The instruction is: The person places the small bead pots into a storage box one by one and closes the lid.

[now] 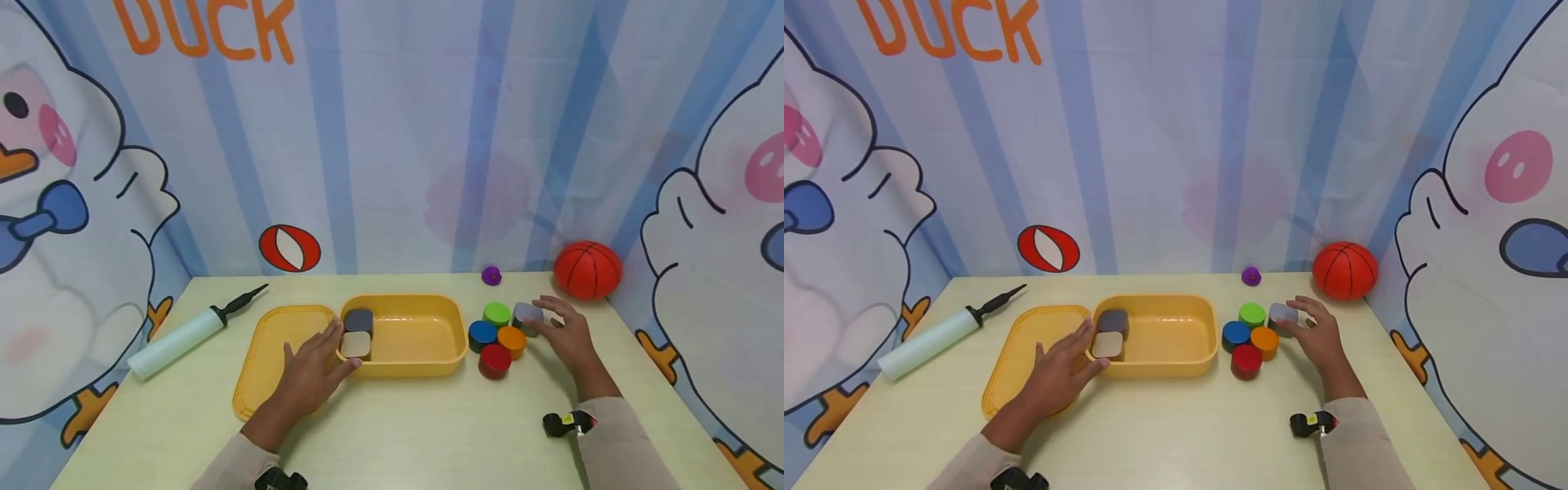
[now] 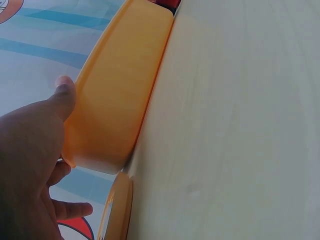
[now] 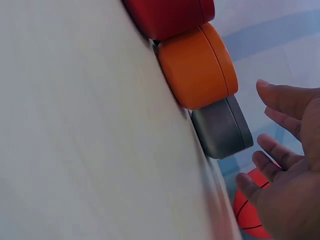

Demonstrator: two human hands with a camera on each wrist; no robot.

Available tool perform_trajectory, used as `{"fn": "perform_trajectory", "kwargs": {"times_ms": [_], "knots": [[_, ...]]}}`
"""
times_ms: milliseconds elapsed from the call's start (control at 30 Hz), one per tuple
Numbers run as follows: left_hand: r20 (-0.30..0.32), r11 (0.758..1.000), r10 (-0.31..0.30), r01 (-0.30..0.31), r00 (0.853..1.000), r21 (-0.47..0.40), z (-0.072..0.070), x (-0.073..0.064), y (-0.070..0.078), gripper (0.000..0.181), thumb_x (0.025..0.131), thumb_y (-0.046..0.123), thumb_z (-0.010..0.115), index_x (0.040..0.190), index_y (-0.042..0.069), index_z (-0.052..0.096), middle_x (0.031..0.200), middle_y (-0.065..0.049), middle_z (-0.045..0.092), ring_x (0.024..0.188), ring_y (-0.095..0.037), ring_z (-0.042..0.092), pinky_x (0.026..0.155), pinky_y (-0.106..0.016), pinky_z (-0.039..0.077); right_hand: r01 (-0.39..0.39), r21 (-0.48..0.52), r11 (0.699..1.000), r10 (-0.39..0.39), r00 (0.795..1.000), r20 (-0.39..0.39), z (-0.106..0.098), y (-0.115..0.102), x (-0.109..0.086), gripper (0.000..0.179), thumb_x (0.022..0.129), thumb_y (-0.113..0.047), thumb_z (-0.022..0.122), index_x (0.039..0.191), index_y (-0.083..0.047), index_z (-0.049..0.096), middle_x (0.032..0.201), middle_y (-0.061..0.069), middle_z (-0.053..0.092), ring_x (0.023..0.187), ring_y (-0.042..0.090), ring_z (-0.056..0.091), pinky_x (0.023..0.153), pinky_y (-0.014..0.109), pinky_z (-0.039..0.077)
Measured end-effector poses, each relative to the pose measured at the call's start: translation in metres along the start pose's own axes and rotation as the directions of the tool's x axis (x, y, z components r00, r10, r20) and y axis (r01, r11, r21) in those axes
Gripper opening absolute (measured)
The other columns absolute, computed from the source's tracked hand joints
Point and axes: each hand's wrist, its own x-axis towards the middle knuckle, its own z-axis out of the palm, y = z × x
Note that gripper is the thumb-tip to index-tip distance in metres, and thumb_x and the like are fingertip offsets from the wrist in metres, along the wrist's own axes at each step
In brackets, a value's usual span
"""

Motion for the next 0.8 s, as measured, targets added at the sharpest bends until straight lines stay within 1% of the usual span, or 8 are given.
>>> {"fn": "perform_trajectory", "kwargs": {"times_ms": [133, 267, 400, 533, 667, 800], "knots": [[0.000, 1.000, 0.005, -0.005, 1.000, -0.009, 0.001, 0.000, 0.001, 0.086, 0.105, 0.060, 0.065, 0.171, 0.014, 0.036, 0.180, -0.003, 0.032, 0.161, -0.040, 0.043, 0.119, -0.094, 0.008, -0.020, 0.010, 1.000, 0.020, 0.999, 0.029, -0.001, 0.011, 0.000, 0.061, 0.103, -0.023, 0.078, 0.155, 0.003, 0.058, 0.172, 0.024, 0.042, 0.164, 0.043, 0.032, 0.129, 0.065, 0.036], [-0.007, 1.000, 0.007, -0.008, 1.000, -0.009, 0.000, 0.001, 0.001, 0.086, 0.105, 0.061, 0.064, 0.171, 0.013, 0.038, 0.180, -0.004, 0.033, 0.160, -0.041, 0.045, 0.118, -0.094, 0.009, -0.022, -0.011, 1.000, 0.023, 0.998, 0.055, -0.001, 0.017, 0.001, 0.066, 0.103, -0.028, 0.079, 0.158, 0.001, 0.055, 0.174, 0.025, 0.039, 0.164, 0.045, 0.031, 0.129, 0.065, 0.036], [-0.012, 1.000, 0.015, -0.015, 1.000, -0.003, 0.001, 0.001, 0.001, 0.086, 0.105, 0.062, 0.063, 0.171, 0.012, 0.039, 0.180, -0.005, 0.034, 0.159, -0.042, 0.046, 0.117, -0.095, 0.010, -0.047, -0.037, 0.998, 0.049, 0.996, 0.071, 0.001, 0.019, 0.000, 0.068, 0.104, -0.030, 0.078, 0.160, -0.002, 0.053, 0.176, 0.024, 0.035, 0.165, 0.046, 0.030, 0.130, 0.063, 0.034], [-0.006, 1.000, 0.012, -0.012, 1.000, -0.005, 0.001, 0.000, 0.001, 0.087, 0.105, 0.063, 0.063, 0.170, 0.011, 0.039, 0.180, -0.004, 0.034, 0.159, -0.042, 0.046, 0.117, -0.095, 0.010, -0.085, -0.045, 0.995, 0.089, 0.992, 0.094, 0.004, 0.020, -0.002, 0.066, 0.105, -0.027, 0.077, 0.161, -0.004, 0.052, 0.178, 0.023, 0.033, 0.166, 0.045, 0.030, 0.132, 0.061, 0.032], [0.008, 1.000, 0.004, -0.003, 1.000, -0.014, 0.000, -0.001, 0.000, 0.086, 0.105, 0.062, 0.063, 0.171, 0.012, 0.037, 0.180, -0.003, 0.032, 0.160, -0.041, 0.044, 0.118, -0.094, 0.008, -0.109, -0.052, 0.993, 0.113, 0.990, 0.088, 0.006, 0.020, -0.003, 0.061, 0.106, -0.025, 0.075, 0.160, -0.005, 0.054, 0.177, 0.023, 0.034, 0.165, 0.046, 0.032, 0.132, 0.057, 0.033], [0.021, 1.000, -0.003, 0.003, 1.000, -0.007, 0.000, 0.000, -0.001, 0.087, 0.106, 0.063, 0.062, 0.172, 0.013, 0.035, 0.181, -0.002, 0.030, 0.162, -0.040, 0.042, 0.119, -0.094, 0.007, -0.103, -0.080, 0.991, 0.108, 0.992, 0.067, 0.007, 0.018, -0.003, 0.057, 0.108, -0.026, 0.072, 0.159, -0.006, 0.055, 0.176, 0.024, 0.037, 0.165, 0.045, 0.034, 0.130, 0.052, 0.035]]}}
